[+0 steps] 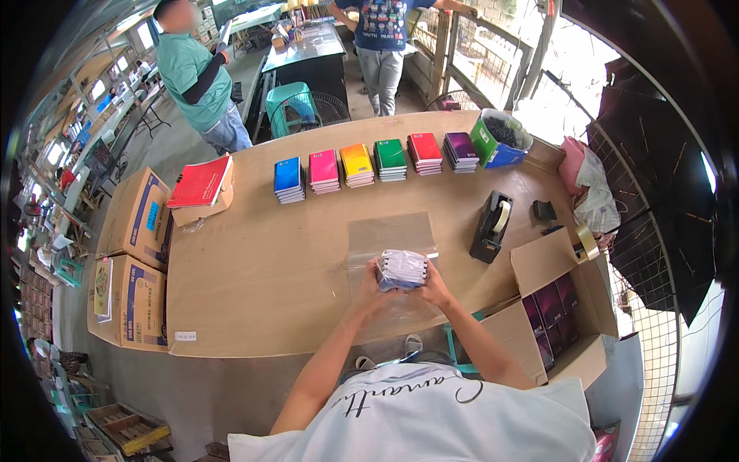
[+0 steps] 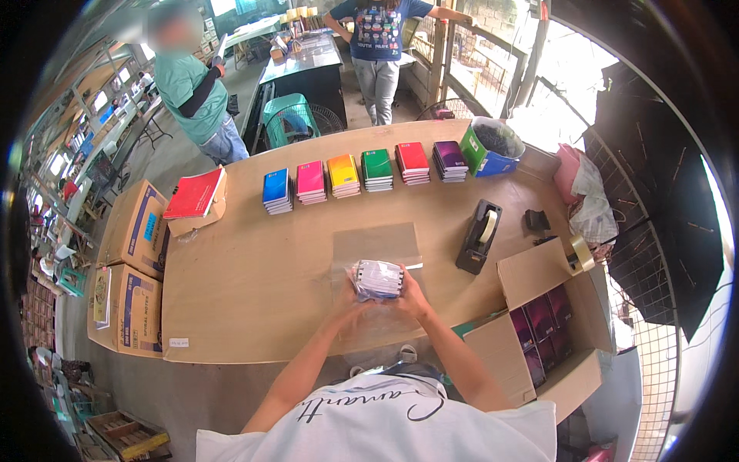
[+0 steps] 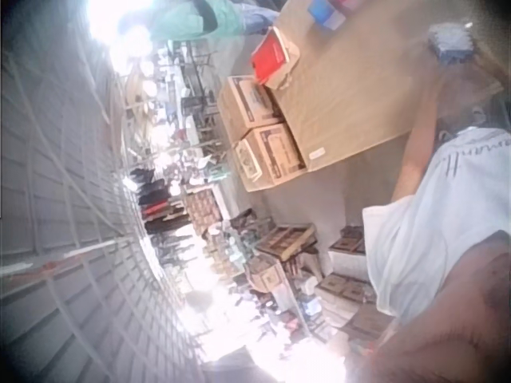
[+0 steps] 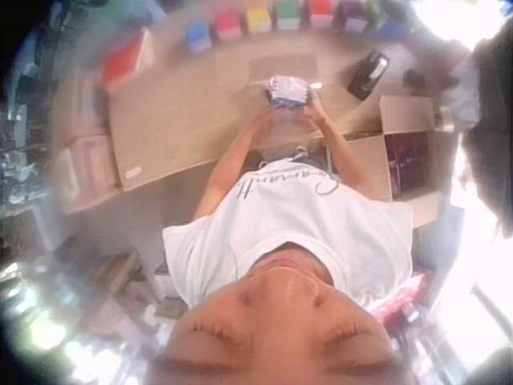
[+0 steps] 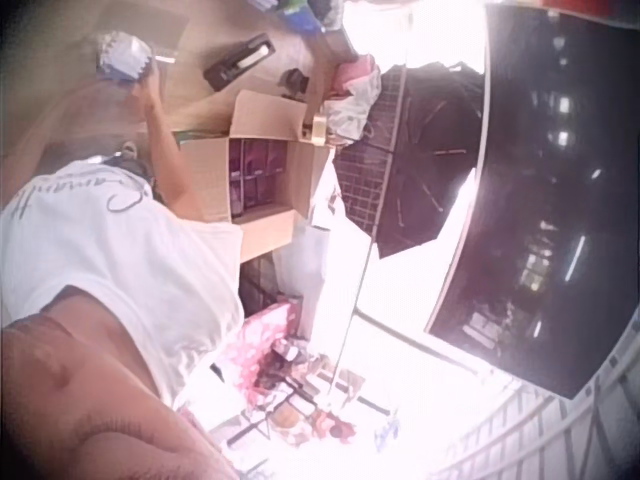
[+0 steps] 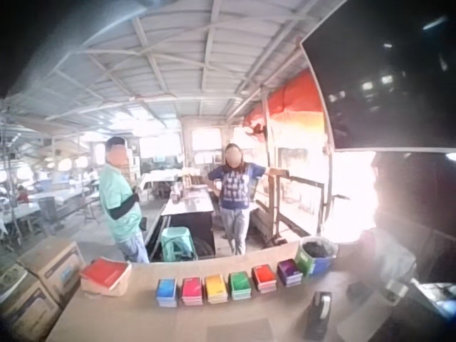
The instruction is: The person selects several colorful notebooks from stacks on a table, gathers them into a bundle, and places the bundle into a plastic bag. They then seal the bag using tape and place the packaged notebooks into a cardboard box.
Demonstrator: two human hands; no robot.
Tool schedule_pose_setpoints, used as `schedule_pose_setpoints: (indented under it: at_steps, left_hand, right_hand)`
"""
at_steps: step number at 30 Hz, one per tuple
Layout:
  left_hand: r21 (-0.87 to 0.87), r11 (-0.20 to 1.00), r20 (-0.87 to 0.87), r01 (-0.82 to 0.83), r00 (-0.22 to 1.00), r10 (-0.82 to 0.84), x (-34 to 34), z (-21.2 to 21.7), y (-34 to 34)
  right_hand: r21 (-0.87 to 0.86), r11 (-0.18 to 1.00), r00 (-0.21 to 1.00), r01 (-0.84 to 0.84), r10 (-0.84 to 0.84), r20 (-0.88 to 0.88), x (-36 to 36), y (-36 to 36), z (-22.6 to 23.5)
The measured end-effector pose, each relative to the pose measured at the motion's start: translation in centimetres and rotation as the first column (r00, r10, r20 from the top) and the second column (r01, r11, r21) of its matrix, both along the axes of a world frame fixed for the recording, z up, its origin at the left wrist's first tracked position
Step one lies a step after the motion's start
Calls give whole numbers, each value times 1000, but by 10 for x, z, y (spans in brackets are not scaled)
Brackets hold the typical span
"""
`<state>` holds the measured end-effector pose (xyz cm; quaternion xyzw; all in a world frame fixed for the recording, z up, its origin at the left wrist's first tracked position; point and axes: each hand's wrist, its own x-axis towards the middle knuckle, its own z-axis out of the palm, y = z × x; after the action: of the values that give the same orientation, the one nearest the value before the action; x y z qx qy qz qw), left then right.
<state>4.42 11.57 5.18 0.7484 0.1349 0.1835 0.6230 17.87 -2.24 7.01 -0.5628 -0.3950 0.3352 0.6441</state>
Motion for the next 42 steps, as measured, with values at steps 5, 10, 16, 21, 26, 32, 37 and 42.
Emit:
schedule_pose_setpoints:
  at_steps: [5,10,16,21,26,32,37,42]
  left_hand:
    - [484,872,100,-78,994,34,-26,32,26]
    - [969,247,26,23,980,-196,-8,97,72]
    - [466,885,264,-16,957,-122,-33,119,76]
    - [-231,967,163,105,984,-68,4,-10,9]
    - [-219,973,203,-71,972,116,-6,-9,-16]
    - [806,573,168,-148,986,19,-12,81,47]
    - [734,660,316,-159,940,-126,-15,159,78]
    - [-202,910,239,-362,883,404,-31,1,21]
  right_hand:
    - [-131,991,945,-42,82,317,11,-21,29]
    - [-362,929,48,-74,366,930,24,7,121]
    - [32,973,958,229,-231,169,40,-32,70]
    - [142,990,967,-12,47,-249,-10,16,-29]
    - [114,993,990,-31,46,-132,-4,8,-27]
    - [-68,968,372,241,-27,928,-16,-8,104]
    - [-74,992,379,98,32,925,-1,-3,114]
    - [-110,945,421,307,-32,907,-36,14,127]
